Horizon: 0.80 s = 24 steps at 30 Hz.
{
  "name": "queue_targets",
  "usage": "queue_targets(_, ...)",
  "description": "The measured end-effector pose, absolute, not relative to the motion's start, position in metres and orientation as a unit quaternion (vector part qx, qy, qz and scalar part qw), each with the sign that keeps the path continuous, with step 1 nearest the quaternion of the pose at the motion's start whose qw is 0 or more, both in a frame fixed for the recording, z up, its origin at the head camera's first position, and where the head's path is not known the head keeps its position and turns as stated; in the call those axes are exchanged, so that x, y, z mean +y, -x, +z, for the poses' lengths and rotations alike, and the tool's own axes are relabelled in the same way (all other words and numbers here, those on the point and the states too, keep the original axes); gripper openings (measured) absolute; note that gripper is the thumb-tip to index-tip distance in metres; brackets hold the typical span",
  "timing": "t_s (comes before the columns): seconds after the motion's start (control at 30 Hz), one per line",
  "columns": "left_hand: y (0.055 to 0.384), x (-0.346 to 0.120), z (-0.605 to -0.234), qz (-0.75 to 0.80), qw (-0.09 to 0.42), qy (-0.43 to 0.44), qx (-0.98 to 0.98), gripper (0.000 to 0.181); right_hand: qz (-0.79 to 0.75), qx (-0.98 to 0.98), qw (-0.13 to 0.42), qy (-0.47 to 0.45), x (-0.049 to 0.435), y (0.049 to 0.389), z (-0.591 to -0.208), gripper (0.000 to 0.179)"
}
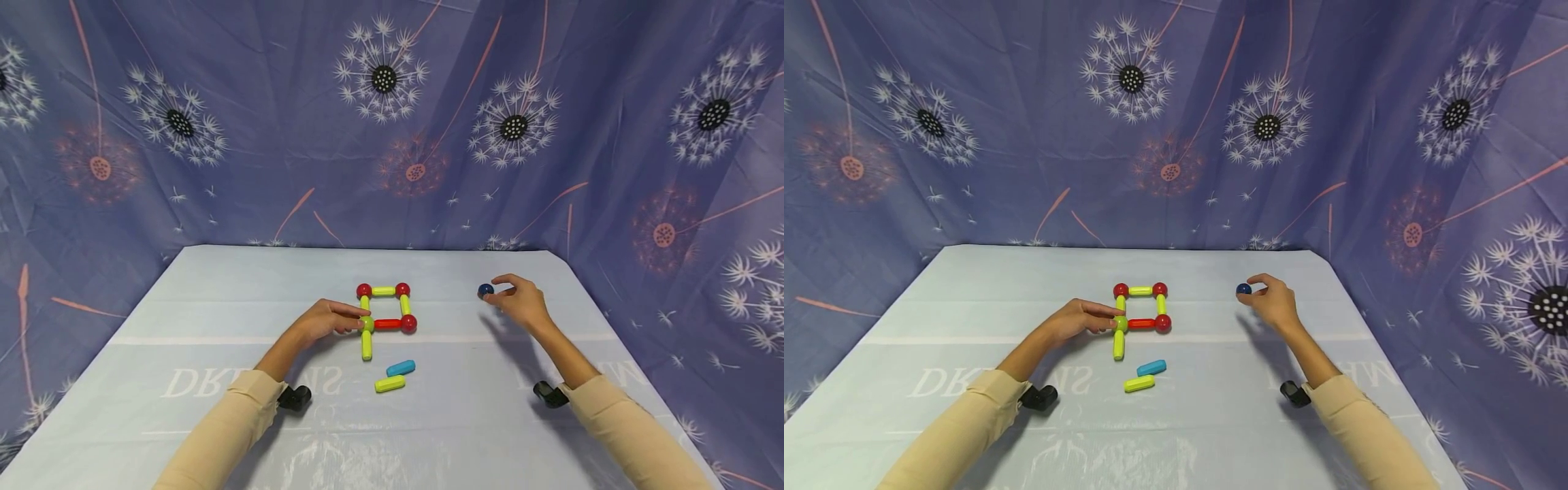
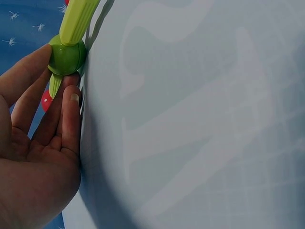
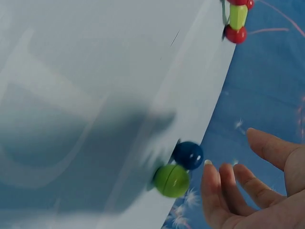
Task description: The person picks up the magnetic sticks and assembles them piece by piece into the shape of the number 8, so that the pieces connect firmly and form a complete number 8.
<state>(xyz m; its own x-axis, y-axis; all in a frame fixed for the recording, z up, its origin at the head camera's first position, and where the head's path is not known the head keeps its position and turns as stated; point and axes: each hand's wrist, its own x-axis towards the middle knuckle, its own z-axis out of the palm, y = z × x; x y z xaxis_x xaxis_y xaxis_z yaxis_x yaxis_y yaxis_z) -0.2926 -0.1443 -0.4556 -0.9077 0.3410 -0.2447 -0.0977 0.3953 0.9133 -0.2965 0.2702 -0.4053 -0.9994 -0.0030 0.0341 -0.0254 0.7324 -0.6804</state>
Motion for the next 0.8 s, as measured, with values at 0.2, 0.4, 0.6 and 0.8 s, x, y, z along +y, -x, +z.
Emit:
queue_targets(0.2,0.292,-0.144,-0.456,0.547,0.2,-0.072,0.81,0.033,0.348,-0.937,0.025,0.019,0.282,0.299,-0.409,0.053)
queue_targets(0.4,0.292,-0.144,-0.455,0.544,0.197,-0.08,0.812,0.036,0.345,-0.938,0.029,0.034,0.289,0.303,-0.417,0.057)
queue_targets(0.6,0.292,-0.145,-0.456,0.544,0.199,-0.081,0.811,0.035,0.345,-0.937,0.022,0.04,0.293,0.306,-0.425,0.059)
queue_targets(0.8,0.292,-0.145,-0.457,0.545,0.198,-0.076,0.811,0.034,0.353,-0.935,0.007,0.042,0.292,0.308,-0.432,0.06)
